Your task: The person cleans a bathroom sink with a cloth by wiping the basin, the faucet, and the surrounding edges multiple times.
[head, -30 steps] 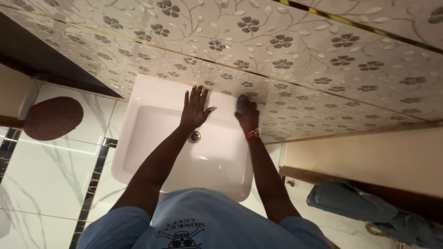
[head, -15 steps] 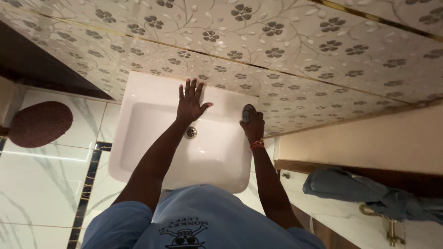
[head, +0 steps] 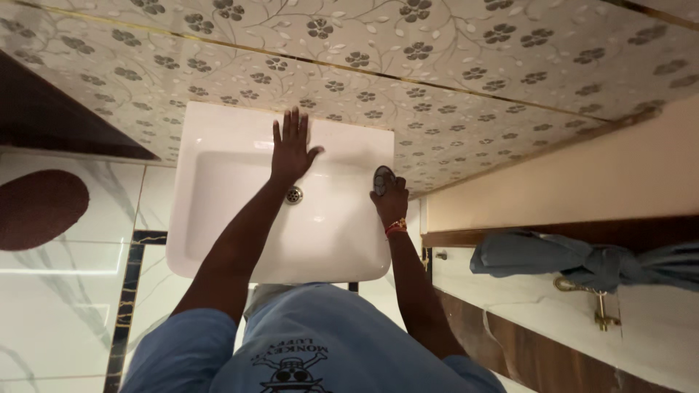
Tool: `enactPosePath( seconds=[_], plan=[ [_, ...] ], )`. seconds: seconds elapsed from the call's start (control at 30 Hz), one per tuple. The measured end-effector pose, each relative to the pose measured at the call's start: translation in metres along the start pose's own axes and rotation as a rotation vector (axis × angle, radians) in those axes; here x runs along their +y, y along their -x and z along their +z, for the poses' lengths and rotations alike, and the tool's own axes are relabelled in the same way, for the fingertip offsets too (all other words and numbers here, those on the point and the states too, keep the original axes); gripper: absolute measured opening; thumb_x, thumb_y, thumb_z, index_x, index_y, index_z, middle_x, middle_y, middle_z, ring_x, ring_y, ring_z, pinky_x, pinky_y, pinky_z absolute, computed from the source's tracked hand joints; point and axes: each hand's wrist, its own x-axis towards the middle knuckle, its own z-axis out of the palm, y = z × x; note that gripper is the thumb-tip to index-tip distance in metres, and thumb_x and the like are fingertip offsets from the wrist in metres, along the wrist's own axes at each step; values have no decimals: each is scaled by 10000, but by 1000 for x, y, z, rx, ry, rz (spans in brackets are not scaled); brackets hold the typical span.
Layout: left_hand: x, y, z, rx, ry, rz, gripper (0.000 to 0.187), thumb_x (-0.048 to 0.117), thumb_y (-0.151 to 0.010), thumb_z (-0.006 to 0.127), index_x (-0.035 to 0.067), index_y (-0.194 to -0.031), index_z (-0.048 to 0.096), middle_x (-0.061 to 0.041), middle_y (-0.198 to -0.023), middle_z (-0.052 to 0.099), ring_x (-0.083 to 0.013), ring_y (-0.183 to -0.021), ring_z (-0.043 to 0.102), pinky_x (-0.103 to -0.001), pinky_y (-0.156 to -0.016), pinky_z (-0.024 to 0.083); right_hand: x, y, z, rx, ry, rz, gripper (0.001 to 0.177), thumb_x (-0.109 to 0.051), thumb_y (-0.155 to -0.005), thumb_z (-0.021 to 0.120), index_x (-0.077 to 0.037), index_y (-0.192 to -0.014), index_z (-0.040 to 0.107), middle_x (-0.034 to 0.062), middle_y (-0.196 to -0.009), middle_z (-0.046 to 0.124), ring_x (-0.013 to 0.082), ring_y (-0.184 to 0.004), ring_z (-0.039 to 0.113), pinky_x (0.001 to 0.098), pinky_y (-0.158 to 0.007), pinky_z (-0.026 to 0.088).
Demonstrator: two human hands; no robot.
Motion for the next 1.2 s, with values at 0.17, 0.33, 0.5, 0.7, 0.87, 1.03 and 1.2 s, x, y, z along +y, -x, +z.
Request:
enactPosePath(
  seconds=[0.17, 0.33, 0.5, 0.7, 0.87, 1.03, 1.2],
  plan=[
    [19, 93, -25, -118, 96, 122, 815, 556, -1020, 517, 52, -1626, 305, -234, -1713, 165, -395, -1593, 148, -614, -1262, 114, -29, 36, -24, -155, 34, 254, 727, -343, -709, 849, -228, -1383, 600, 157, -1344, 511, 435, -1048, 600, 518, -803, 603],
    [7, 199, -68, -263, 134, 44, 802, 563, -988, 529, 71, -1591, 336, -231, -1696, 167, -403, -1571, 169, -609, -1244, 131, -52, 66, -44, -186, 64, 327, 748, -383, -730, 853, -241, -1411, 580, 144, -1377, 485, 436, -1101, 592, 537, -818, 601],
    [-26, 254, -100, -266, 113, -86, 795, 549, -976, 543, 71, -1580, 347, -255, -1689, 159, -414, -1566, 157, -609, -1233, 132, -77, 102, -60, -290, 109, 358, 785, -429, -727, 861, -247, -1431, 566, 142, -1394, 465, 428, -1146, 577, 537, -850, 588],
    [-59, 291, -123, -230, 52, -153, 786, 531, -983, 554, 46, -1572, 367, -269, -1684, 169, -413, -1567, 166, -616, -1238, 163, -98, 138, -68, -459, 157, 383, 719, -502, -746, 794, -253, -1391, 601, 138, -1364, 524, 394, -1147, 605, 517, -876, 588],
    [-64, 306, -118, -126, 109, -121, 783, 525, -1003, 554, 24, -1577, 375, -270, -1692, 183, -411, -1575, 197, -570, -1254, 218, -99, 146, -41, -472, 188, 371, 587, -529, -774, 729, -212, -1265, 687, 140, -1279, 605, 374, -1146, 624, 500, -894, 582],
    [-65, 305, -114, -66, 100, -128, 783, 534, -1021, 543, 13, -1582, 378, -275, -1686, 208, -415, -1566, 238, -555, -1251, 243, -131, 146, 0, -447, -9, 216, 437, -481, -865, 607, -233, -1189, 762, 159, -1120, 718, 402, -1059, 674, 511, -920, 571],
    [-63, 306, -113, -89, 67, -138, 784, 555, -1011, 530, 17, -1564, 394, -275, -1677, 228, -434, -1547, 260, -571, -1225, 267, -201, 139, 56, -653, -426, -140, 532, -409, -746, 705, -206, -1237, 737, 161, -1121, 766, 361, -1017, 726, 468, -924, 581]
  ],
)
